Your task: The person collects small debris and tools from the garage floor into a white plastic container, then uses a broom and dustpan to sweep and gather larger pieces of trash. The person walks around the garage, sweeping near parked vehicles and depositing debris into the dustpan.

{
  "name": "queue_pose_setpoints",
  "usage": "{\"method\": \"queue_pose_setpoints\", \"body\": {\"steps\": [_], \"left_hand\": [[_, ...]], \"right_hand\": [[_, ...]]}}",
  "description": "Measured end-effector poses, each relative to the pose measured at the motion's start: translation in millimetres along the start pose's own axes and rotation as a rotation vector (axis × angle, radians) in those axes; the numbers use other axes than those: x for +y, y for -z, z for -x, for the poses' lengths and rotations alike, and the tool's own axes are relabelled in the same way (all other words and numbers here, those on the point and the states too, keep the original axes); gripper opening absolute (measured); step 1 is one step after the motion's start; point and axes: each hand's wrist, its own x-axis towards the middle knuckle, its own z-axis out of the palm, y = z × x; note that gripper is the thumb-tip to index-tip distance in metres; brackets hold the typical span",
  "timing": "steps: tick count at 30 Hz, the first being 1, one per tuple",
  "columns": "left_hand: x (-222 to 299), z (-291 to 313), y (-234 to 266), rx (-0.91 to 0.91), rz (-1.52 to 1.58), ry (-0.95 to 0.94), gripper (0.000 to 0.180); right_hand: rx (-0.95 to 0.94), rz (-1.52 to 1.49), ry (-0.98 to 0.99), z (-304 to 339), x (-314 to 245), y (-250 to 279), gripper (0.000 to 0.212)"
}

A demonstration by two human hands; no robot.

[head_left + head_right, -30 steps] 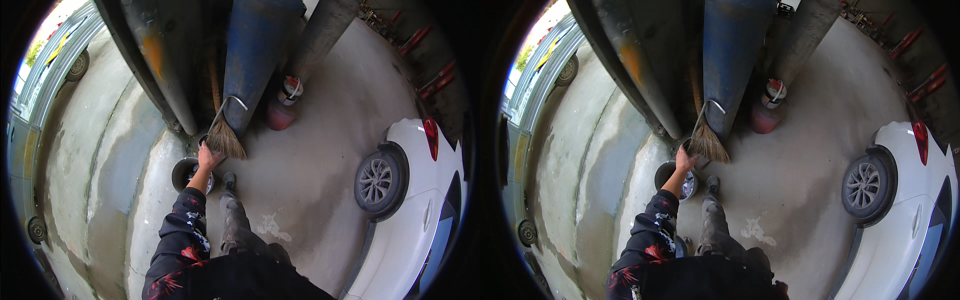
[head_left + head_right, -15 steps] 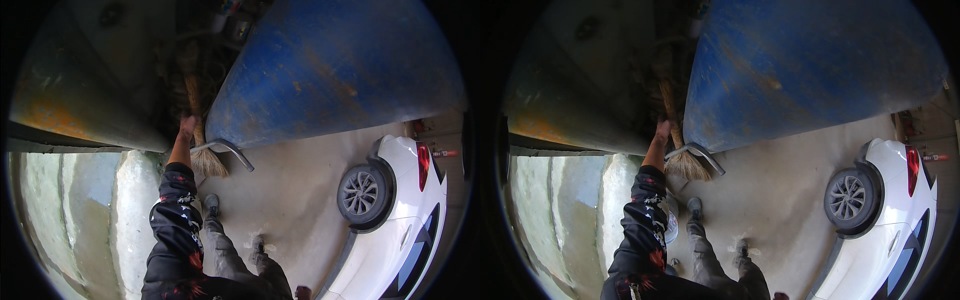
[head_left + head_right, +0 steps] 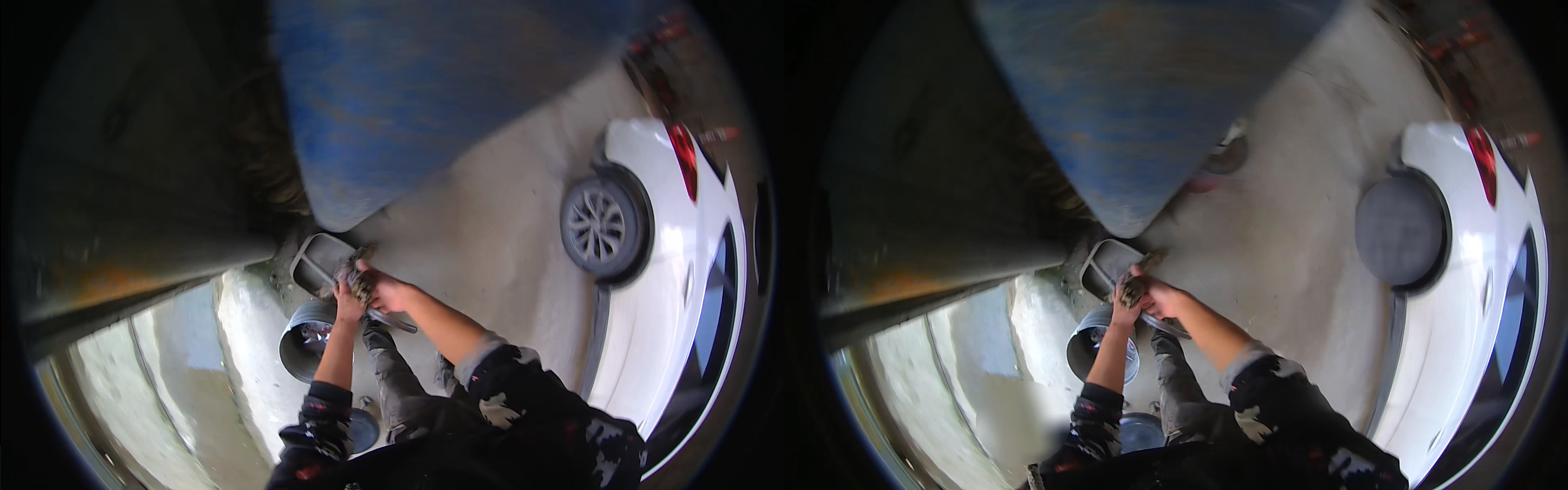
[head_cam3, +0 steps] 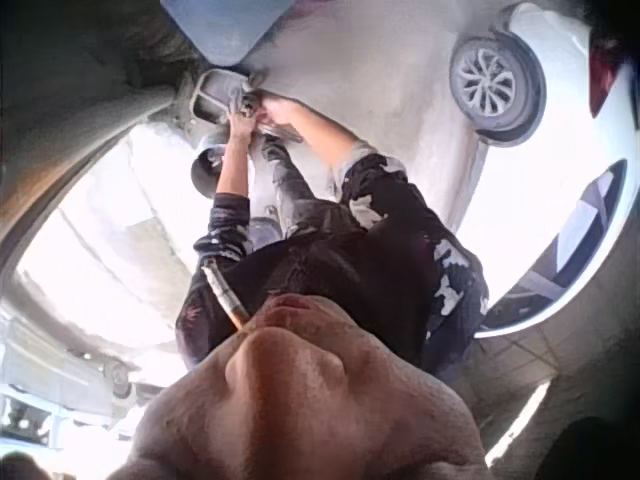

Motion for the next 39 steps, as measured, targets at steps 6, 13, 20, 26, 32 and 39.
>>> {"method": "queue_pose_setpoints", "body": {"steps": [6, 13, 20, 26, 32, 39], "left_hand": [[20.9, 53.8, -29.5, -0.191, 1.077, 0.530, 0.039], [137.4, 112.4, -40.2, -0.617, -0.417, -0.077, 0.025], [185.0, 91.2, -76.9, -1.123, -0.541, -0.038, 0.015], [282.6, 178.6, -242.9, -1.814, -0.632, -0.326, 0.016], [303.2, 395.1, -421.0, -1.657, -1.233, 0.055, 0.019], [230.3, 634.2, -591.0, -1.793, -1.449, -0.246, 0.021]], "right_hand": [[-0.241, -0.135, 0.147, 23.2, 61.5, 28.7, 0.038], [-0.039, -0.527, 0.407, 160.8, 219.4, 103.3, 0.010], [0.557, -0.562, 0.456, 235.1, 555.7, 124.8, 0.026], [0.363, -1.362, 0.511, 191.2, 815.2, 11.6, 0.025], [0.763, -2.049, 0.262, 138.4, 926.7, -97.6, 0.026], [0.442, -2.818, 0.171, 8.4, 996.7, -146.8, 0.019]]}}
